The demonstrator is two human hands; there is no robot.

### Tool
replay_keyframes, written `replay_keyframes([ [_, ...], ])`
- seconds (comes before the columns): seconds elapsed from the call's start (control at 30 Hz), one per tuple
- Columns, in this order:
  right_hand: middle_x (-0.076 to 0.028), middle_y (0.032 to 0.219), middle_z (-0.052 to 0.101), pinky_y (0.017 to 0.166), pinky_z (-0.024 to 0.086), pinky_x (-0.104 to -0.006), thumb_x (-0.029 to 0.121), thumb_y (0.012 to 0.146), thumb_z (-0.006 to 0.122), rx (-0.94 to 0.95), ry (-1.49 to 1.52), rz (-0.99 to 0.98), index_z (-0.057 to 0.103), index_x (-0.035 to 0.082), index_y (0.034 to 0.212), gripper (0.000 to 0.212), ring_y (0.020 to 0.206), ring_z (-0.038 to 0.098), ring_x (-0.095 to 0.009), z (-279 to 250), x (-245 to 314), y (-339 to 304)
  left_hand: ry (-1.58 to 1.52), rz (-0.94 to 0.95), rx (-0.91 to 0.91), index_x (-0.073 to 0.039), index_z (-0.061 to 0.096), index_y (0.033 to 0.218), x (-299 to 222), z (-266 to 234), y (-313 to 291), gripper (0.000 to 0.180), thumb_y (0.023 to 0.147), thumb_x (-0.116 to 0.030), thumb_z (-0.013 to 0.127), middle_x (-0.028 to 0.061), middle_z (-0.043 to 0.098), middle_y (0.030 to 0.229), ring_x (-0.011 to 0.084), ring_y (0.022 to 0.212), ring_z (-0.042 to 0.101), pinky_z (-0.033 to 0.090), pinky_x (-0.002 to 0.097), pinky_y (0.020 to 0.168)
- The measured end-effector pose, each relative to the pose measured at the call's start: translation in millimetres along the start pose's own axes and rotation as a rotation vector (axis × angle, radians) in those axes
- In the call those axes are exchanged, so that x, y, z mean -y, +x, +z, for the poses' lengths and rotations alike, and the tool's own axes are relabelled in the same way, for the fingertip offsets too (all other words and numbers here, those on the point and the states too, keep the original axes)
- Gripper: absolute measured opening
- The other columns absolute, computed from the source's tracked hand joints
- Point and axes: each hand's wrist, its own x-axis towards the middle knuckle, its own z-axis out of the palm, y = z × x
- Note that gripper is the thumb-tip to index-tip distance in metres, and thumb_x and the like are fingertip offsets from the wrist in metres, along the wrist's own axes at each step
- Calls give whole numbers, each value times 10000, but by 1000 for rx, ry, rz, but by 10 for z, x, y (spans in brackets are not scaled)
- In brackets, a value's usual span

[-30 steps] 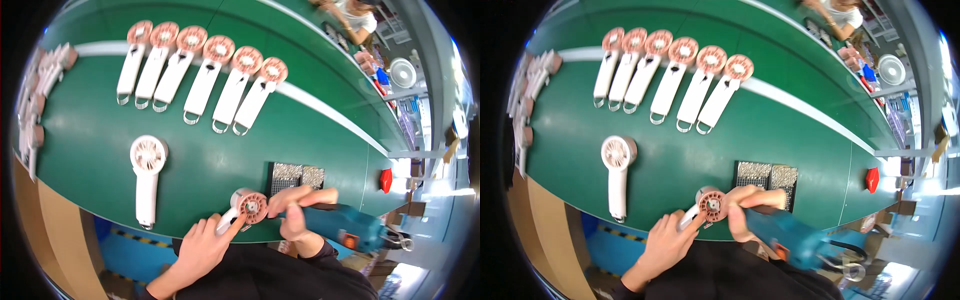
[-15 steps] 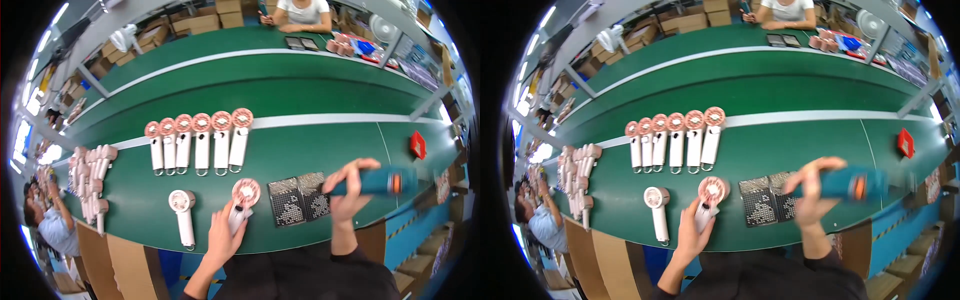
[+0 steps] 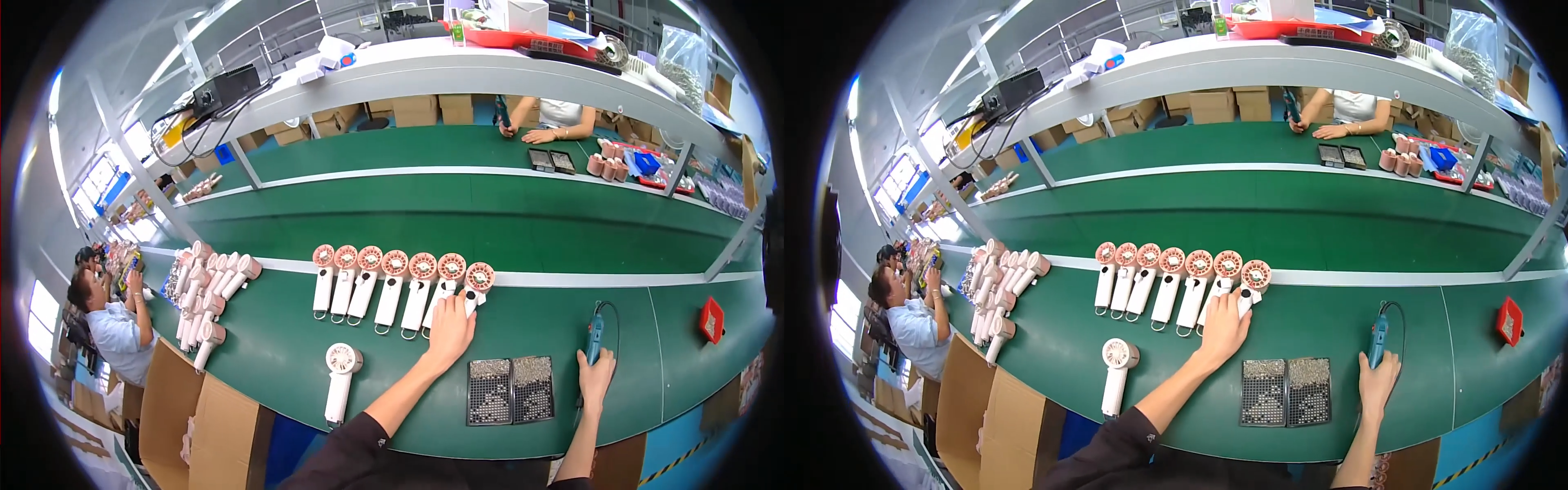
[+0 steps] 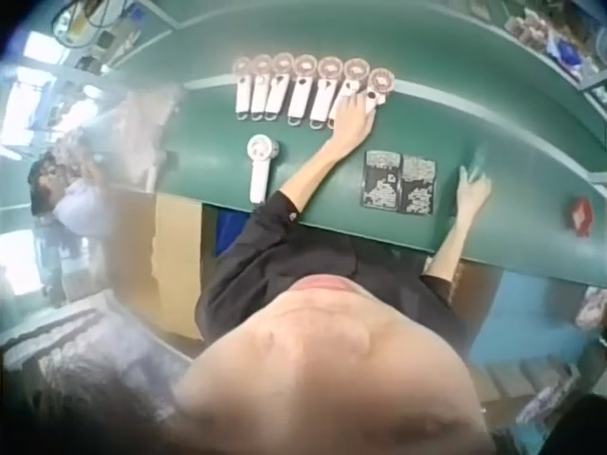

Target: The person assembles handheld portable fans by securing fan housings with screws using an electric screwdriver.

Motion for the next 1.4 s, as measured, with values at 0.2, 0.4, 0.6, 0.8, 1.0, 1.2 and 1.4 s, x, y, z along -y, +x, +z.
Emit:
replay_keyframes([
  [0.2,-233,1099,584,927,435,-444,115,844,646,-172,303,-149,539,-37,1213,413,1049,547,-407,141,-157,256,45,64,-43,53,503,1186,-7,214,102,469,781,-114,672,234,509,1163,401,1063,499,414,474,906],
  [0.4,-246,1036,562,856,485,-478,123,835,631,-108,143,-352,533,-64,1094,334,984,569,-422,2,258,426,-35,102,-73,71,446,1266,-74,-82,44,512,856,-140,669,273,495,1213,417,1133,453,331,497,990],
  [0.6,-170,1005,629,775,538,-399,190,911,604,86,347,-490,618,-22,1057,258,904,644,-322,-510,361,553,-178,36,-66,44,510,1192,-94,-319,-173,338,899,-94,608,205,543,1132,367,1092,470,338,458,971],
  [0.8,-119,818,663,709,507,-302,121,914,614,-180,817,-646,655,-36,901,163,767,634,-179,-1296,1431,1217,-353,120,-162,25,543,770,-107,-244,-281,160,920,-25,562,118,536,733,241,663,503,410,353,614],
  [1.0,-149,1042,604,913,438,-383,149,865,631,-707,362,-1061,598,-7,1053,247,1032,558,-315,-1718,2636,1877,-485,-43,-132,15,595,797,71,-89,-424,158,922,-80,610,81,516,677,192,588,459,382,319,546],
  [1.2,-233,1183,567,1021,373,-441,129,803,577,-641,8,-1266,497,-33,1244,476,1177,494,-364,-1520,3376,2362,-555,-119,-109,19,633,863,79,-4,-402,129,923,-95,623,49,515,642,120,535,424,367,280,500],
  [1.4,-132,999,577,877,410,-403,75,741,587,-907,-153,-1395,572,27,1009,273,998,556,-294,-1546,3462,2131,-551,-146,-120,23,642,907,134,-129,-335,161,944,-129,607,9,509,622,73,544,417,361,246,502],
])
